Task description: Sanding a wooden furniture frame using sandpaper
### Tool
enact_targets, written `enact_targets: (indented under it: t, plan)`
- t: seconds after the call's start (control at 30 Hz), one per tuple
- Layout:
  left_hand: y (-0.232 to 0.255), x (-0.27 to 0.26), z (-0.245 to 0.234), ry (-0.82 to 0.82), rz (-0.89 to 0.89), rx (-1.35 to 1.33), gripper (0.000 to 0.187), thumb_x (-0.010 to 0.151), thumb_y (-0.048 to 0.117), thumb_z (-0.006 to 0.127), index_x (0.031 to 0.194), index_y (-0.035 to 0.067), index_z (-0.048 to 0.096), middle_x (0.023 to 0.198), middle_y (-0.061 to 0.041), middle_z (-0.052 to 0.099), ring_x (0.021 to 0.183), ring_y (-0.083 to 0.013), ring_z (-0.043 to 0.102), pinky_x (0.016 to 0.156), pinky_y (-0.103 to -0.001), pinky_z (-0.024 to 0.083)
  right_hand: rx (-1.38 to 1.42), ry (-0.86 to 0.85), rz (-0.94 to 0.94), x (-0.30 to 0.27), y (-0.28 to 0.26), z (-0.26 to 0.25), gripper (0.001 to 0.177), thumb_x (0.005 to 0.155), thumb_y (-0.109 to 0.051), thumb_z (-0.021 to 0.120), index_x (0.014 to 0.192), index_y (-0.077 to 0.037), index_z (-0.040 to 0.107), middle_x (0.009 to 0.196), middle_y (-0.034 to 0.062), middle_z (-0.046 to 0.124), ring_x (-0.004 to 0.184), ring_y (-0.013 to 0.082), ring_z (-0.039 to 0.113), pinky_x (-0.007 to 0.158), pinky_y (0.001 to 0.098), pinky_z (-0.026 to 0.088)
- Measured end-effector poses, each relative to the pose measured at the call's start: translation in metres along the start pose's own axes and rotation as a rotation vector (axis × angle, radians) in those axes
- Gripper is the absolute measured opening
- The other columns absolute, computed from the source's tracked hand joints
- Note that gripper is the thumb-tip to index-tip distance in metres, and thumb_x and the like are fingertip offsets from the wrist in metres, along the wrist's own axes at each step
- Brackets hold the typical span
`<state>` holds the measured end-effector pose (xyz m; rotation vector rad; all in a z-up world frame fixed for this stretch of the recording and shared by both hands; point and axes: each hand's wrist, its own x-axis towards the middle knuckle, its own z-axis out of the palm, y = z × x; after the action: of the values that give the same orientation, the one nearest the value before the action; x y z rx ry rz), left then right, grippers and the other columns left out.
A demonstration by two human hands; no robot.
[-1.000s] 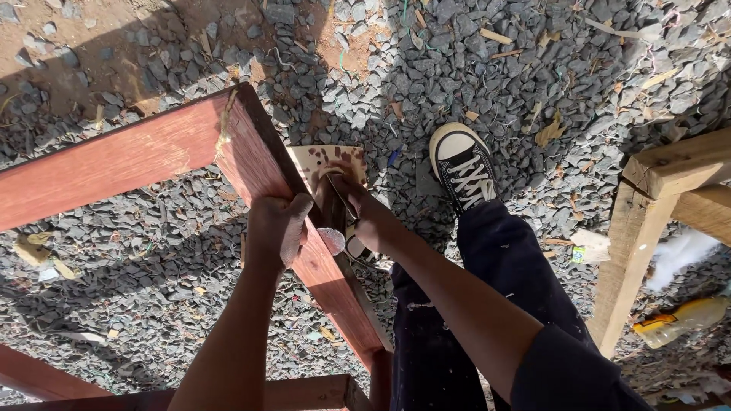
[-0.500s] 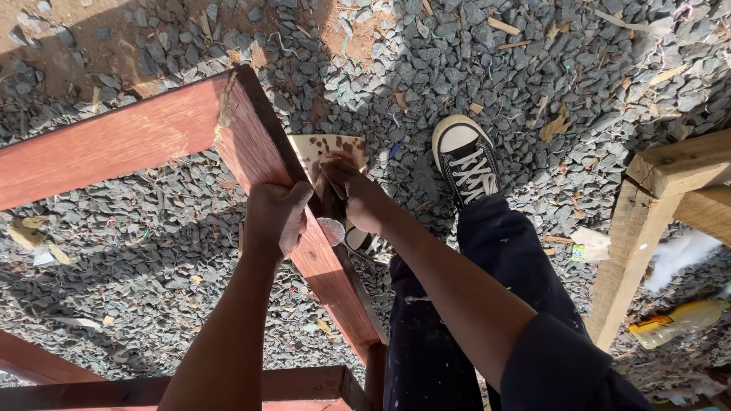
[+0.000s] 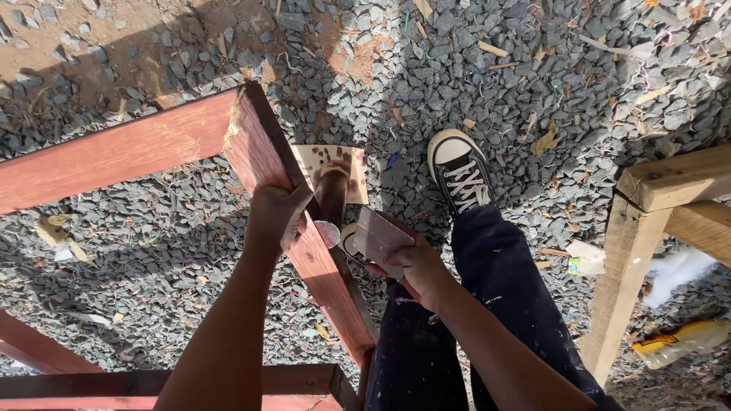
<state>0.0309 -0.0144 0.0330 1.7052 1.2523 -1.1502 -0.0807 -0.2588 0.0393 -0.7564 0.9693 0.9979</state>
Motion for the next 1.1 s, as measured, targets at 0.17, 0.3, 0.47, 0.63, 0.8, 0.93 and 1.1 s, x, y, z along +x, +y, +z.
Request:
enact_targets:
  t: [0.17,0.3,0.47,0.63,0.8,0.93,1.1]
  plan:
    - [0.009,0.000,0.010,0.009,-0.036,0.007,0.040,0.075,0.030,0.061,0.047,0.001,0.064,0.039,-0.011,0.049,0.031,-0.0180,0.052,0.036,-0.031,0.043,0.531,0.080,-0.048,0.014,0.028,-0.032,0.064,0.084,0.016,0.061,0.144,-0.004,0.052,0.157,0.0297,0.039,0.138,0.0618,0.037,0.103,0.0798,0.044]
    - [0.034,-0.022,0.028,-0.033,0.024,-0.052,0.041,0.083,0.036,0.056,0.069,0.001,0.074,0.045,-0.016,0.058,0.034,-0.0209,0.057,0.033,-0.028,0.049,0.565,0.109,-0.034,0.018,0.062,-0.066,0.070,0.086,0.011,0.059,0.151,-0.012,0.046,0.157,0.0194,0.043,0.137,0.0518,0.044,0.105,0.0699,0.050]
    - [-0.006,0.014,0.103,0.118,0.573,1.310,0.044,0.108,0.032,0.038,0.113,0.010,0.076,0.109,-0.021,0.075,0.099,-0.0356,0.075,0.079,-0.045,0.059,0.442,0.261,-0.094,0.010,0.094,-0.061,0.073,0.088,-0.005,0.066,0.154,-0.021,0.037,0.163,0.0069,0.035,0.140,0.0419,0.043,0.108,0.0707,0.050]
    - [-0.102,0.155,0.178,0.391,0.355,1.436,0.065,0.110,0.047,0.039,0.131,-0.012,0.053,0.112,-0.038,0.063,0.099,-0.0514,0.066,0.072,-0.059,0.052,0.533,0.210,-0.149,0.055,0.122,-0.095,0.076,0.085,0.005,0.070,0.152,-0.013,0.040,0.160,0.0172,0.037,0.136,0.0522,0.045,0.106,0.0773,0.048]
    - [-0.039,0.166,0.157,-0.217,0.039,1.381,0.072,0.086,0.038,0.068,0.137,-0.010,0.054,0.121,-0.031,0.056,0.102,-0.0470,0.067,0.077,-0.055,0.057,0.389,0.210,-0.156,0.049,0.085,-0.080,0.075,0.084,0.008,0.069,0.151,-0.011,0.041,0.157,0.0190,0.038,0.131,0.0510,0.050,0.101,0.0733,0.054]
    - [-0.056,0.167,0.157,0.003,-0.041,1.260,0.049,0.105,0.034,0.041,0.137,0.000,0.058,0.127,-0.024,0.061,0.111,-0.0361,0.065,0.079,-0.050,0.054,0.324,0.219,-0.111,0.057,0.092,-0.077,0.072,0.085,0.005,0.070,0.150,-0.011,0.044,0.153,0.0240,0.039,0.133,0.0520,0.047,0.101,0.0722,0.054]
    - [-0.065,0.138,0.166,0.124,0.214,1.367,0.056,0.100,0.017,0.039,0.143,-0.018,0.036,0.109,-0.046,0.053,0.090,-0.0552,0.059,0.061,-0.058,0.037,0.342,0.200,-0.120,0.065,0.106,-0.085,0.072,0.087,0.005,0.070,0.152,-0.012,0.043,0.156,0.0233,0.034,0.137,0.0496,0.045,0.105,0.0690,0.053]
